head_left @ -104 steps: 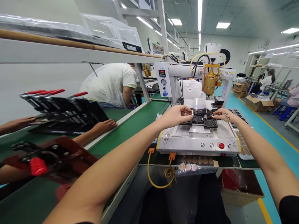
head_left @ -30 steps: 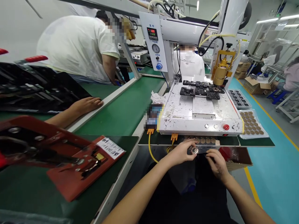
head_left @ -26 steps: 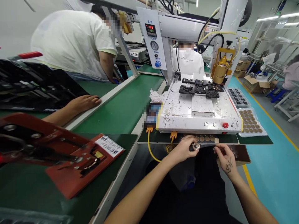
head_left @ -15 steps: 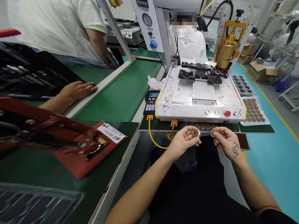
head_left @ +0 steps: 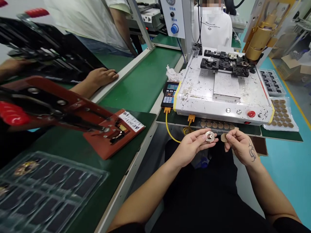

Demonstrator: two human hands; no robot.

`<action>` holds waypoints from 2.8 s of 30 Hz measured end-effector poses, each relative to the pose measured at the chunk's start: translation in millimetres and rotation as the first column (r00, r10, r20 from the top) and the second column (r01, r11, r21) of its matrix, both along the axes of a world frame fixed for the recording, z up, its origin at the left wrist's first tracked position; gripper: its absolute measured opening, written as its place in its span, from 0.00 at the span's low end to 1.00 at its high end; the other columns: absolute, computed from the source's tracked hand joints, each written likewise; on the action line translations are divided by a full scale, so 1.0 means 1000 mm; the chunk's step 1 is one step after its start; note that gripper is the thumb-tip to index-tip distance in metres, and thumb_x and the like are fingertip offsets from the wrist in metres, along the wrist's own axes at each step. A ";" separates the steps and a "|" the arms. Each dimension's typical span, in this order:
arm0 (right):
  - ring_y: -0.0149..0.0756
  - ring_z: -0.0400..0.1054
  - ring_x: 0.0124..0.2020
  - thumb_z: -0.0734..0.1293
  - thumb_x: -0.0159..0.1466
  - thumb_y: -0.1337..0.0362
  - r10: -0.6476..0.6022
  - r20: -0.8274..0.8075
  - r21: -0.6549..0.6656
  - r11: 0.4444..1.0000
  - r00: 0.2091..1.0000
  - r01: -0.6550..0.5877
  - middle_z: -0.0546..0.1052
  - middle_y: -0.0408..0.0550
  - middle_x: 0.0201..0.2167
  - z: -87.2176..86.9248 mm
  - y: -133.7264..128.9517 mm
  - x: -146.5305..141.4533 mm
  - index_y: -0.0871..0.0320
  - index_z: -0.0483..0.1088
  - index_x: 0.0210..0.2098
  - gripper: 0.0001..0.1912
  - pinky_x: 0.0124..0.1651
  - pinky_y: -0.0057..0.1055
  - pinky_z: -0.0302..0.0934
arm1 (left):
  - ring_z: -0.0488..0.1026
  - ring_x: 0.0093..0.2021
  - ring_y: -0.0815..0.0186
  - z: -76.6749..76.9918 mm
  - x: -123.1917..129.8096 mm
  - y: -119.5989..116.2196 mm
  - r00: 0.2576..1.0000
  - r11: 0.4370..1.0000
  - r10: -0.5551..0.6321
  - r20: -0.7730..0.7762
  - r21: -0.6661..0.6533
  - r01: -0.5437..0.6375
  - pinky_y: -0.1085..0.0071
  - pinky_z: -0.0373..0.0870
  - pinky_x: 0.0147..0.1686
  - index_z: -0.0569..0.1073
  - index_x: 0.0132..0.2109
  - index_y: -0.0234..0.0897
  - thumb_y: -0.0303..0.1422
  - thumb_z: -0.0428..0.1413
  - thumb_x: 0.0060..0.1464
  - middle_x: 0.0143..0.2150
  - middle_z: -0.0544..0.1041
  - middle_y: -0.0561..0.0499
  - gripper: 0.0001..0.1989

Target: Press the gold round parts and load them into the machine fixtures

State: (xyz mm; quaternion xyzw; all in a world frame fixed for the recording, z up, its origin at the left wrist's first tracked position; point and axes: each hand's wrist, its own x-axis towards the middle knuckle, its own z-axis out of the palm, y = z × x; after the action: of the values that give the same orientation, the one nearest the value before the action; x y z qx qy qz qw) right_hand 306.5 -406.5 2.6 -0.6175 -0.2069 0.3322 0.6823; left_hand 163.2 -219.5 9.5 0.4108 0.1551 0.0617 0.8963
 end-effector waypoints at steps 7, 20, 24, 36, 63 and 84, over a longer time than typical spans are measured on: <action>0.33 0.66 0.23 0.74 0.72 0.47 0.092 -0.017 -0.045 0.995 0.996 -0.093 0.73 0.38 0.22 0.005 -0.004 -0.006 0.53 0.71 0.37 0.18 0.30 0.32 0.60 | 0.82 0.63 0.42 -0.005 -0.009 -0.003 0.998 0.998 -0.036 0.060 0.045 0.034 0.41 0.76 0.68 0.79 0.65 0.34 0.41 0.70 0.63 0.63 0.83 0.35 0.28; 0.41 0.71 0.47 0.70 0.74 0.48 0.076 0.474 -0.104 0.994 0.877 -0.030 0.75 0.50 0.47 0.022 0.014 -0.022 0.53 0.73 0.36 0.18 0.50 0.37 0.65 | 0.81 0.64 0.44 0.000 -0.015 -0.011 0.997 0.991 -0.023 0.078 0.133 0.012 0.44 0.77 0.68 0.79 0.66 0.35 0.43 0.69 0.65 0.63 0.82 0.38 0.28; 0.42 0.72 0.50 0.70 0.75 0.49 0.088 0.491 -0.114 0.993 0.867 -0.036 0.76 0.50 0.48 0.021 0.017 -0.024 0.53 0.72 0.36 0.16 0.57 0.41 0.66 | 0.82 0.62 0.46 0.002 -0.014 -0.013 0.996 0.987 -0.011 0.084 0.160 -0.003 0.45 0.77 0.68 0.78 0.66 0.34 0.44 0.68 0.66 0.61 0.83 0.38 0.28; 0.43 0.72 0.49 0.70 0.75 0.51 0.101 0.482 -0.128 0.991 0.870 -0.044 0.76 0.50 0.47 0.019 0.015 -0.025 0.53 0.72 0.36 0.15 0.56 0.43 0.67 | 0.79 0.65 0.43 0.002 -0.012 -0.017 0.996 0.989 -0.024 0.083 0.149 0.011 0.45 0.78 0.67 0.79 0.65 0.35 0.44 0.68 0.65 0.64 0.82 0.38 0.27; 0.44 0.73 0.46 0.69 0.76 0.60 0.133 0.789 -0.161 0.987 0.600 -0.006 0.75 0.52 0.47 -0.001 0.019 -0.021 0.51 0.72 0.52 0.07 0.49 0.41 0.72 | 0.84 0.58 0.55 -0.007 -0.013 -0.013 0.998 0.733 -0.049 0.031 0.680 0.014 0.60 0.81 0.61 0.69 0.72 0.37 0.34 0.55 0.73 0.61 0.84 0.40 0.24; 0.30 0.67 0.25 0.76 0.69 0.47 0.079 0.225 -0.029 0.997 0.971 -0.074 0.79 0.44 0.33 0.017 0.030 -0.026 0.55 0.78 0.47 0.18 0.26 0.28 0.63 | 0.82 0.39 0.63 0.021 -0.013 -0.013 0.991 0.848 0.122 0.049 0.514 -0.130 0.67 0.83 0.43 0.80 0.53 0.35 0.40 0.67 0.64 0.41 0.83 0.47 0.16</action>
State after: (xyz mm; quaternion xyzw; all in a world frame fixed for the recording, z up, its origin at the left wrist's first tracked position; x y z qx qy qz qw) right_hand 280.5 -376.6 19.2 -0.6497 -0.3036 0.2879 0.6347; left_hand 150.3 -232.5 30.2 0.6242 0.1531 0.1624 0.7487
